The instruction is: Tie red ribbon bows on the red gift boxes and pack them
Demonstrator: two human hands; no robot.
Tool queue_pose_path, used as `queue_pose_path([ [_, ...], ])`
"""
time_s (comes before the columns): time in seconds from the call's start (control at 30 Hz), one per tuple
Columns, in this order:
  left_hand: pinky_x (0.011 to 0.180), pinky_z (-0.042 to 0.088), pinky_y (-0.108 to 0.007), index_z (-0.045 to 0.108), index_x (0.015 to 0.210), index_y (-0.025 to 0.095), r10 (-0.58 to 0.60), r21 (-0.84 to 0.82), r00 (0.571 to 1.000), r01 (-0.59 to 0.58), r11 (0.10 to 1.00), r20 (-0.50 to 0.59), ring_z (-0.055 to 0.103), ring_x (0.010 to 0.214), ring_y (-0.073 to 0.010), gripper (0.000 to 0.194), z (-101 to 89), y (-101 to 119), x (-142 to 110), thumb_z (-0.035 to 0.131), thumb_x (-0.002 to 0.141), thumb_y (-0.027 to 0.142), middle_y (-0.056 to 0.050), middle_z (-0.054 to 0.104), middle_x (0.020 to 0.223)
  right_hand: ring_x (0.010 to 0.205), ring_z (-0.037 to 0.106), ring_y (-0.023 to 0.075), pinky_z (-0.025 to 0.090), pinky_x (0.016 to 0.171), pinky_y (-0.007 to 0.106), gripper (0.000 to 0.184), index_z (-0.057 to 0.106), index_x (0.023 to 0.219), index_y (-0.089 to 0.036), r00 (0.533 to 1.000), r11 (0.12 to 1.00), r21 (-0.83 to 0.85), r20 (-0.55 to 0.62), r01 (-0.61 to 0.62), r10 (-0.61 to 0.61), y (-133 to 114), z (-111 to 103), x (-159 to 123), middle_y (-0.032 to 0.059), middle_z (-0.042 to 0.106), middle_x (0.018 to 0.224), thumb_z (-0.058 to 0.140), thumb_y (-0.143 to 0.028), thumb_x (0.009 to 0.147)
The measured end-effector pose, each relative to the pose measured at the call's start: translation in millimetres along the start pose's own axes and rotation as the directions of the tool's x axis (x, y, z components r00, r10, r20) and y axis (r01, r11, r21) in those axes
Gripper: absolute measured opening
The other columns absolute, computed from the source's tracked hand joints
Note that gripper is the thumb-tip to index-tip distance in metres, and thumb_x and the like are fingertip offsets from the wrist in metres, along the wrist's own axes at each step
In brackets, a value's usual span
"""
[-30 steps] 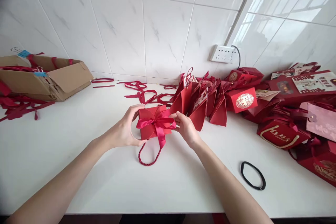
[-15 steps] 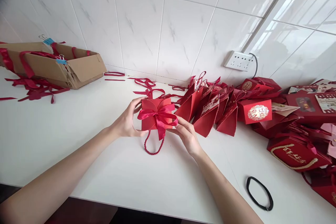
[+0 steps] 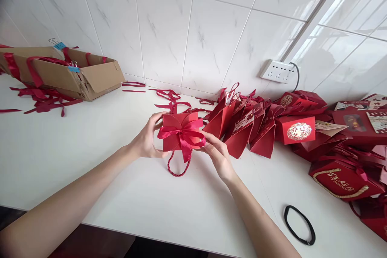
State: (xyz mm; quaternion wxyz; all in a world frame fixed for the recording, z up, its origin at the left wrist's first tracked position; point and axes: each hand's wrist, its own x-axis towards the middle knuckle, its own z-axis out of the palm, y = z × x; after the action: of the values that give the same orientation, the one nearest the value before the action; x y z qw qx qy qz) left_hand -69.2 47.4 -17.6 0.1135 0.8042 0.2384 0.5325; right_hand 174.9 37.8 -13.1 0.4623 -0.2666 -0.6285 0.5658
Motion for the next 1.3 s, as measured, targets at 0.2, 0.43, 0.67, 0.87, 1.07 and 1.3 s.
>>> queue_pose_path([
  [0.2,0.105,0.041,-0.053,0.020,0.142,0.022,0.018,-0.011,0.995,-0.017,1.000,0.095,0.041,0.128,-0.0357,0.101,0.8,0,-2,0.077,0.059,0.027,-0.018,0.036,0.135,0.084,0.056,0.0152,0.047,0.080,0.030,0.029,0.067,0.083,-0.024,0.968,0.995,-0.099,-0.245,0.031,-0.054,1,3,0,0.0011,0.061,0.092,0.061,-0.053,0.082],
  [0.43,0.106,0.039,-0.054,0.019,0.144,0.023,0.020,0.035,0.983,-0.027,0.999,0.181,0.037,0.132,-0.0375,0.106,2.8,0,-3,0.080,0.057,0.029,-0.018,0.036,0.141,0.075,0.053,0.0131,0.046,0.073,0.028,0.029,0.058,0.066,-0.020,0.953,0.994,-0.096,-0.293,0.057,-0.082,-6,7,1,-0.0001,0.057,0.084,0.071,-0.044,0.076],
  [0.67,0.107,0.039,-0.052,0.021,0.143,0.022,-0.066,0.037,0.970,0.059,0.998,0.235,0.042,0.129,-0.0364,0.100,1.4,6,1,0.078,0.060,0.030,-0.018,0.037,0.140,0.091,0.058,0.0179,0.047,0.083,0.034,0.022,0.061,0.070,-0.022,0.942,0.989,-0.123,-0.313,0.083,-0.118,-18,6,-1,0.0024,0.062,0.101,0.070,-0.040,0.078],
  [0.87,0.112,0.032,-0.051,0.016,0.147,0.022,-0.122,-0.017,0.942,0.134,0.991,0.313,0.031,0.136,-0.0352,0.102,-4.5,7,3,0.073,0.064,0.029,-0.015,0.028,0.150,0.102,0.057,0.0215,0.047,0.086,0.037,0.018,0.063,0.070,-0.023,0.926,0.980,-0.144,-0.332,0.136,-0.178,-23,6,-4,0.0038,0.060,0.107,0.073,-0.036,0.076],
  [1.07,0.104,0.040,-0.041,0.043,0.137,0.023,-0.442,-0.118,0.798,0.526,0.842,0.410,0.046,0.127,-0.0276,0.054,-5.5,8,4,0.047,0.086,0.038,-0.007,0.048,0.139,0.104,0.057,0.0209,0.047,0.088,0.036,0.019,0.064,0.069,-0.021,0.955,0.991,-0.123,-0.287,0.046,-0.080,-19,5,-3,0.0044,0.061,0.115,0.072,-0.036,0.077],
  [1.3,0.067,0.043,-0.028,0.061,0.075,0.018,-0.760,-0.006,0.648,0.761,0.648,0.050,0.059,0.078,-0.0187,0.032,-1.9,5,10,0.048,0.084,0.046,-0.004,0.064,0.083,0.066,0.053,0.0118,0.049,0.069,0.027,0.029,0.059,0.064,-0.019,0.926,0.996,0.000,-0.369,-0.089,0.083,-26,8,2,-0.0002,0.058,0.069,0.076,-0.043,0.069],
])
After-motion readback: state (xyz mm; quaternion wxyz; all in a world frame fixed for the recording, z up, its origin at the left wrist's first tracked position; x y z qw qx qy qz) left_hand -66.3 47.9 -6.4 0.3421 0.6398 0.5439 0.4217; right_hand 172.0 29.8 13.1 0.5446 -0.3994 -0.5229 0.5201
